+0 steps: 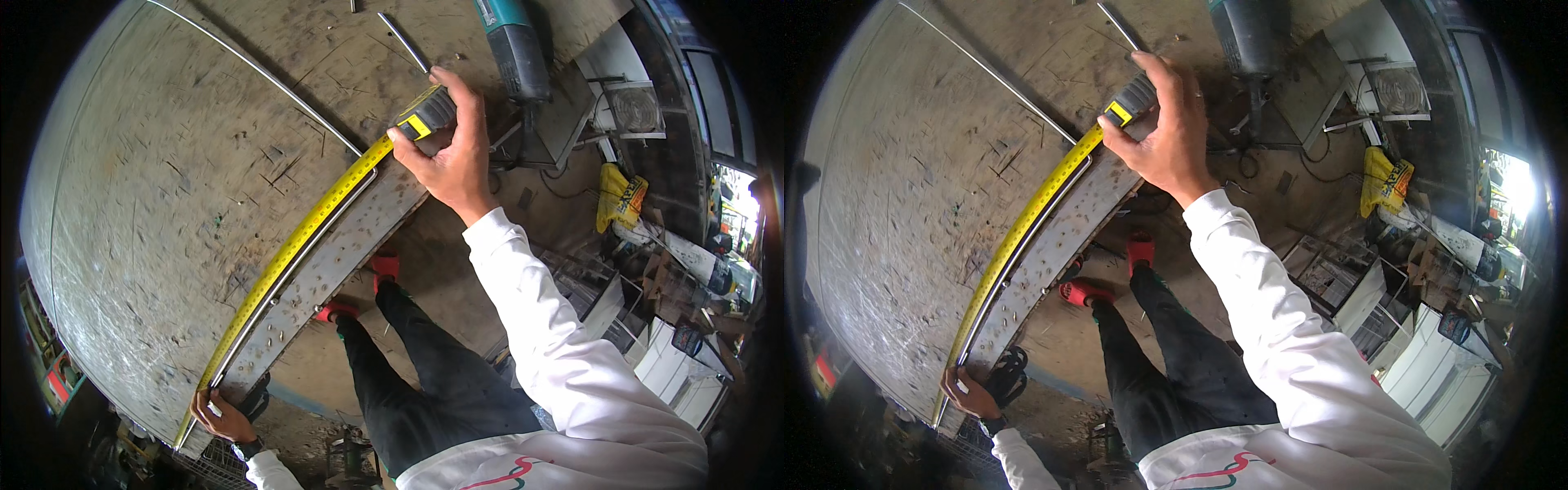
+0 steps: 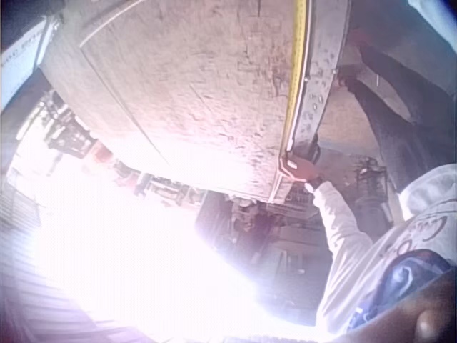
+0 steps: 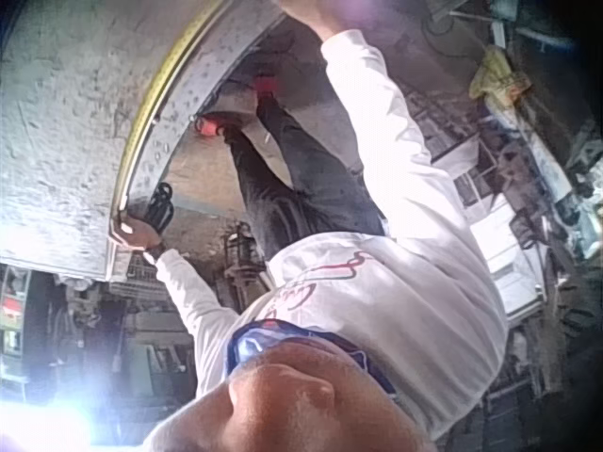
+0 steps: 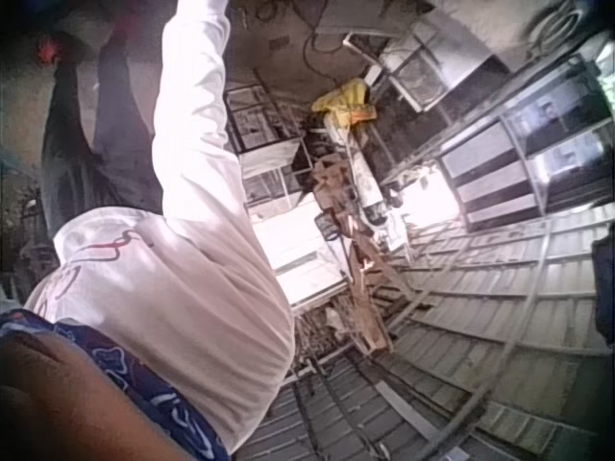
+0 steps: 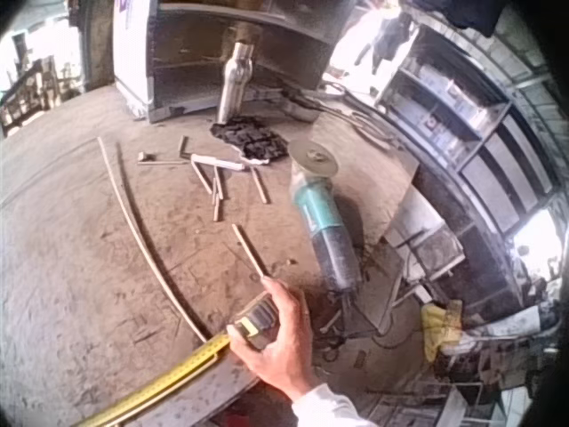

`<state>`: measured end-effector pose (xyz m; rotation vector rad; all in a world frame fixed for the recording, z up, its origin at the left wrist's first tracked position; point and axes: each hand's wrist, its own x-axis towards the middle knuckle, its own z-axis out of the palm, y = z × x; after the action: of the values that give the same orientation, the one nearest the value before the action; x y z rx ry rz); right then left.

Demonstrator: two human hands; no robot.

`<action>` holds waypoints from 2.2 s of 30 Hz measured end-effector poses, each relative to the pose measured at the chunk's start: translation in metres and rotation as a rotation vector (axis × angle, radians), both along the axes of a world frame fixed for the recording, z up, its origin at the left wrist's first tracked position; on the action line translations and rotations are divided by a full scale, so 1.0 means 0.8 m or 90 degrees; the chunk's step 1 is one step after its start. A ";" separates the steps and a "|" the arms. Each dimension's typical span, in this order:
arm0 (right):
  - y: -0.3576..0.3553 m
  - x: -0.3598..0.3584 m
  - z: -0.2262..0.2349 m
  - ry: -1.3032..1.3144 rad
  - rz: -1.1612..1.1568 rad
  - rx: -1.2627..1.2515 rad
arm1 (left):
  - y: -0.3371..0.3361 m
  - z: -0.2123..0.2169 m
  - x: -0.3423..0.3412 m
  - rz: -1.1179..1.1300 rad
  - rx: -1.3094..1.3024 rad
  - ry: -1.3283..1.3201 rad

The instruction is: The person measures and marks metal rods on a workbench, cuts them with an angle grinder, and welds them together to form a rectangular frame. The person repeatedly measures, cuts, and welds the rods to assemble the frame.

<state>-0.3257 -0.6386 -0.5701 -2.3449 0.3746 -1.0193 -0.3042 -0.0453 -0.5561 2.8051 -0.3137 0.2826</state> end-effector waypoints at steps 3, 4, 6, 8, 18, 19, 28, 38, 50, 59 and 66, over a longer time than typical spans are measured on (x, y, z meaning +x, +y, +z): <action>-0.002 0.000 0.000 -0.005 0.002 -0.004 | -0.004 0.001 -0.001 0.013 0.001 0.004; -0.002 0.000 0.000 -0.003 0.000 -0.001 | -0.003 0.001 -0.001 0.010 -0.001 0.004; -0.003 -0.002 0.000 0.001 -0.005 -0.005 | 0.000 0.000 0.001 0.004 -0.005 0.004; -0.004 -0.001 -0.001 0.005 -0.011 -0.015 | 0.006 -0.004 0.002 -0.004 -0.021 -0.002; 0.011 0.001 -0.005 0.034 -0.010 0.065 | -0.033 0.014 -0.013 0.101 -0.054 -0.020; 0.014 0.001 -0.003 0.032 -0.011 0.091 | -0.037 0.013 -0.012 0.118 -0.101 -0.005; 0.009 -0.004 0.000 0.067 -0.014 -0.002 | -0.044 0.012 -0.005 0.098 -0.213 -0.057; -0.003 -0.003 -0.005 0.107 -0.043 -0.039 | -0.047 0.001 -0.006 0.114 -0.180 -0.098; -0.014 -0.008 -0.012 0.112 -0.034 0.004 | -0.047 -0.001 -0.006 0.129 -0.157 -0.087; -0.015 0.011 0.023 0.183 -0.041 -0.102 | -0.044 0.000 -0.011 0.135 -0.138 -0.068; -0.033 0.058 0.085 0.345 0.096 -0.203 | -0.050 0.005 -0.006 0.130 -0.158 -0.092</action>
<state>-0.2789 -0.6648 -0.5020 -2.8769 0.2380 -0.3769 -0.3088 -0.0850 -0.5522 2.5776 -0.0187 0.5328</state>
